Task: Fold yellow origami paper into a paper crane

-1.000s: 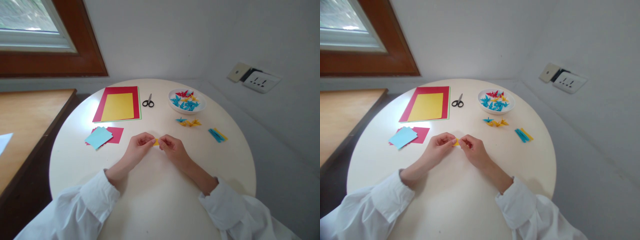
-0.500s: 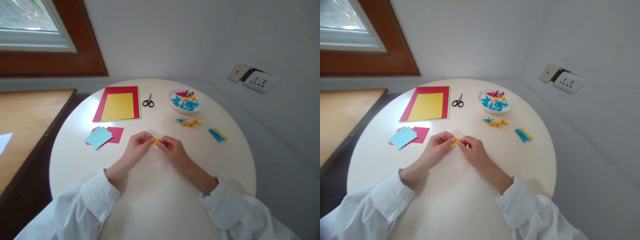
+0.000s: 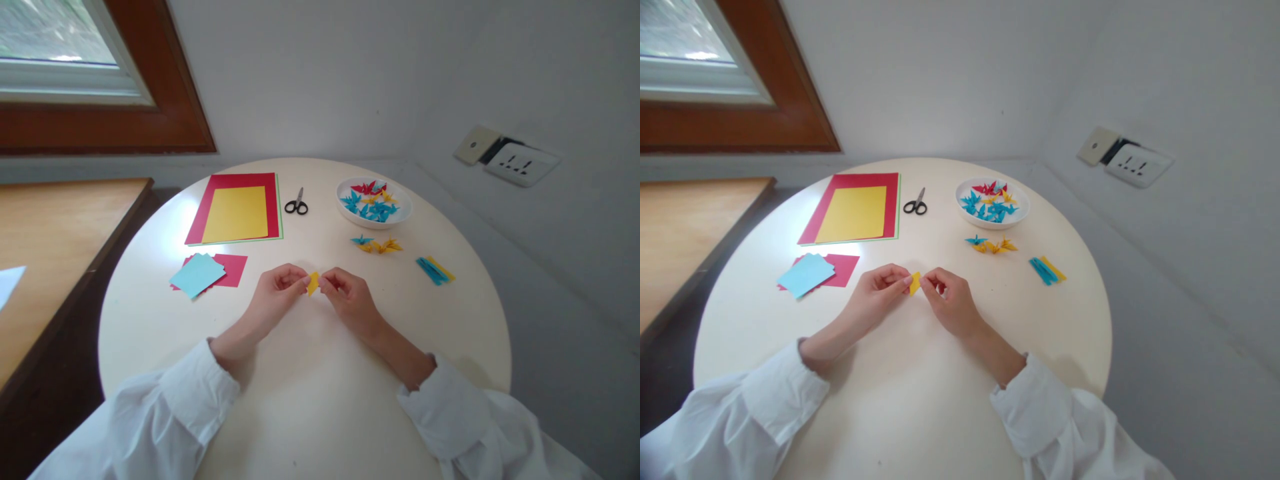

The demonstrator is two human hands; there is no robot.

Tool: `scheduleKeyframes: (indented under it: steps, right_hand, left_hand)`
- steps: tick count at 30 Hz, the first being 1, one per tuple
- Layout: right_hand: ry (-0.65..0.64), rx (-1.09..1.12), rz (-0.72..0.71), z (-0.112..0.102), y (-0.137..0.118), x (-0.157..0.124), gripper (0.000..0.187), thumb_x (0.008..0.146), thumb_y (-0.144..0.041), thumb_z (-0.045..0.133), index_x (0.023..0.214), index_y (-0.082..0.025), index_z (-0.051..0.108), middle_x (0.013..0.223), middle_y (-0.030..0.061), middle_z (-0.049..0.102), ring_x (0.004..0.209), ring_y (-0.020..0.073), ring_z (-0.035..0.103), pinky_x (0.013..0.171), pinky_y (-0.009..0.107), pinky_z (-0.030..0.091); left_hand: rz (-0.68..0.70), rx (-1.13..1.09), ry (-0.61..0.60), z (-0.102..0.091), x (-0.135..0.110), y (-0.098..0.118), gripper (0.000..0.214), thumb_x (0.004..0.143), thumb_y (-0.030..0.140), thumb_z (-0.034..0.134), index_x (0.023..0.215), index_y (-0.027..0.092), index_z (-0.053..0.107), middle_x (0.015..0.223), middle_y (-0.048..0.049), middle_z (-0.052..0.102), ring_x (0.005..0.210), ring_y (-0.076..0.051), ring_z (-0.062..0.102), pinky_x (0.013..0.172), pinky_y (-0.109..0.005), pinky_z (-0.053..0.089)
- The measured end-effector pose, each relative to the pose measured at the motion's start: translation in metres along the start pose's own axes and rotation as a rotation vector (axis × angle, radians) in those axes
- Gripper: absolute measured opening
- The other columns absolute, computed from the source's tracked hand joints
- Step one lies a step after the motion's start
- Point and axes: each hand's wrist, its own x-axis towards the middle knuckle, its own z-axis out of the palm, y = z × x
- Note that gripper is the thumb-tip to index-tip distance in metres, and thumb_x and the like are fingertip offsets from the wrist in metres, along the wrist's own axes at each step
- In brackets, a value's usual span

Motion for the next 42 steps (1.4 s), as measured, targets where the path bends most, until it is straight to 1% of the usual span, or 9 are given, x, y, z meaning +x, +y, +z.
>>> scheduleKeyframes:
  steps: [4, 12, 17, 24, 30, 35, 37, 39, 42]
  right_hand:
    - [0.003, 0.01, 0.018, -0.0002, 0.0003, 0.0004, 0.022, 0.082, -0.034, 0.049, 0.066, -0.019, 0.056, 0.063, -0.0008, 0.057, 0.059, 0.0117, 0.048, 0.058, 0.025, 0.039]
    - [0.013, 0.011, 0.001, -0.0002, -0.0004, -0.0001, 0.022, 0.082, -0.032, 0.05, 0.065, -0.019, 0.055, 0.062, -0.0011, 0.056, 0.059, 0.0114, 0.048, 0.057, 0.024, 0.038]
    - [0.011, 0.033, 0.014, 0.0, 0.0009, -0.0003, 0.022, 0.081, -0.034, 0.05, 0.066, -0.019, 0.055, 0.063, -0.0008, 0.056, 0.059, 0.0117, 0.048, 0.058, 0.025, 0.039]
    - [-0.005, 0.039, 0.026, 0.0003, 0.0018, 0.0007, 0.021, 0.081, -0.034, 0.049, 0.067, -0.019, 0.054, 0.064, -0.0006, 0.055, 0.06, 0.0119, 0.048, 0.059, 0.026, 0.039]
    - [-0.003, 0.075, 0.036, 0.0003, 0.003, 0.0002, 0.021, 0.081, -0.035, 0.05, 0.068, -0.019, 0.056, 0.063, -0.0004, 0.057, 0.06, 0.0119, 0.05, 0.059, 0.026, 0.04]
    - [0.058, 0.211, 0.014, 0.0019, 0.0075, -0.0004, 0.014, 0.079, -0.032, 0.056, 0.083, -0.019, 0.059, 0.074, 0.0014, 0.063, 0.069, 0.0136, 0.059, 0.065, 0.027, 0.047]
    - [0.061, 0.232, -0.012, 0.0026, 0.0075, -0.0008, 0.016, 0.077, -0.03, 0.06, 0.089, -0.02, 0.06, 0.077, 0.0016, 0.064, 0.07, 0.0139, 0.06, 0.065, 0.027, 0.048]
    - [0.048, 0.233, -0.041, 0.0029, 0.0063, -0.0011, 0.016, 0.076, -0.027, 0.061, 0.09, -0.02, 0.061, 0.081, 0.0024, 0.066, 0.073, 0.014, 0.062, 0.066, 0.027, 0.049]
    - [0.048, 0.222, -0.072, 0.0027, 0.004, -0.0013, 0.012, 0.076, -0.025, 0.061, 0.088, -0.02, 0.062, 0.085, 0.0034, 0.067, 0.075, 0.014, 0.063, 0.067, 0.026, 0.049]
  left_hand:
    - [0.021, -0.013, -0.05, -0.0018, 0.0003, -0.002, 0.023, 0.074, 0.038, 0.065, 0.073, 0.015, 0.06, 0.062, 0.0005, 0.059, 0.056, -0.009, 0.05, 0.052, -0.021, 0.035]
    - [0.015, -0.017, -0.054, -0.0035, -0.0005, -0.0022, 0.023, 0.072, 0.037, 0.066, 0.069, 0.015, 0.06, 0.057, 0.0021, 0.055, 0.05, -0.007, 0.044, 0.048, -0.021, 0.03]
    - [0.005, -0.038, -0.063, -0.0032, -0.0006, -0.0024, 0.024, 0.073, 0.038, 0.067, 0.07, 0.015, 0.061, 0.06, 0.0009, 0.058, 0.053, -0.008, 0.048, 0.051, -0.021, 0.034]
    - [-0.012, -0.082, -0.034, -0.0013, -0.0003, -0.0002, 0.021, 0.071, 0.035, 0.069, 0.074, 0.015, 0.063, 0.065, -0.0006, 0.062, 0.063, -0.011, 0.056, 0.059, -0.022, 0.041]
    - [0.007, -0.087, 0.025, -0.0002, -0.0004, -0.0003, 0.021, 0.069, 0.032, 0.07, 0.075, 0.016, 0.06, 0.062, 0.0012, 0.062, 0.055, -0.008, 0.053, 0.051, -0.02, 0.036]
    - [0.056, -0.076, 0.067, -0.0008, 0.0007, -0.0002, 0.018, 0.071, 0.03, 0.069, 0.075, 0.016, 0.059, 0.058, 0.0031, 0.058, 0.053, -0.008, 0.051, 0.051, -0.02, 0.036]
    - [0.072, -0.077, 0.075, -0.0011, 0.0011, -0.0003, 0.016, 0.071, 0.028, 0.068, 0.074, 0.016, 0.059, 0.056, 0.0041, 0.056, 0.053, -0.008, 0.05, 0.052, -0.02, 0.037]
    - [0.079, -0.085, 0.07, -0.0015, 0.0014, -0.0004, 0.013, 0.071, 0.027, 0.068, 0.074, 0.016, 0.061, 0.056, 0.0041, 0.056, 0.055, -0.008, 0.051, 0.054, -0.021, 0.039]
    - [0.076, -0.095, 0.042, -0.002, 0.0016, -0.0009, 0.01, 0.071, 0.025, 0.067, 0.075, 0.016, 0.065, 0.064, 0.0013, 0.061, 0.063, -0.011, 0.055, 0.061, -0.023, 0.043]
